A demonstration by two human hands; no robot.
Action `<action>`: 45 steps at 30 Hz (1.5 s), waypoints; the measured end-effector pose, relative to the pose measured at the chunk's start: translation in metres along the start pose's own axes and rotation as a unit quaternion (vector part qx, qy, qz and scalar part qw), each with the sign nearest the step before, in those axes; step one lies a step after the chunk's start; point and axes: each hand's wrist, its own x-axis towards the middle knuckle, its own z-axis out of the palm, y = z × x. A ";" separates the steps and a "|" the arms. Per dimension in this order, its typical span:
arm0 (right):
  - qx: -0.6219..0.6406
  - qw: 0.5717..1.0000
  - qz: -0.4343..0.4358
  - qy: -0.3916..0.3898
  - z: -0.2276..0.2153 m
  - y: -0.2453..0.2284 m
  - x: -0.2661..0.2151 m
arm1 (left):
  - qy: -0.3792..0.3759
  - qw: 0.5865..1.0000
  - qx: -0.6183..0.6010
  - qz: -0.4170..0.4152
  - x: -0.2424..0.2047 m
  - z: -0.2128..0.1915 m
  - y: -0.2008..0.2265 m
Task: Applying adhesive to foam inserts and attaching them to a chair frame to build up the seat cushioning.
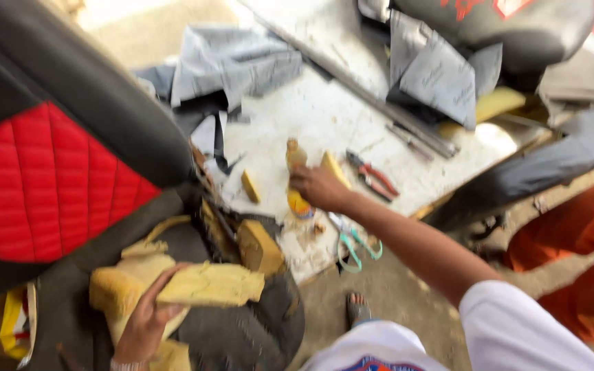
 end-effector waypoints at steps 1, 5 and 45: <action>-0.012 1.000 -0.008 0.008 -0.019 0.001 0.010 | 0.004 1.000 -0.001 0.016 0.015 -0.002 -0.012; 0.084 0.973 0.057 -0.209 -0.062 -0.011 0.024 | 0.084 0.978 -0.188 0.037 0.021 0.029 -0.009; 0.117 0.983 0.063 0.127 -0.115 -0.352 -0.052 | -0.112 0.827 -0.535 -0.129 -0.048 0.163 -0.078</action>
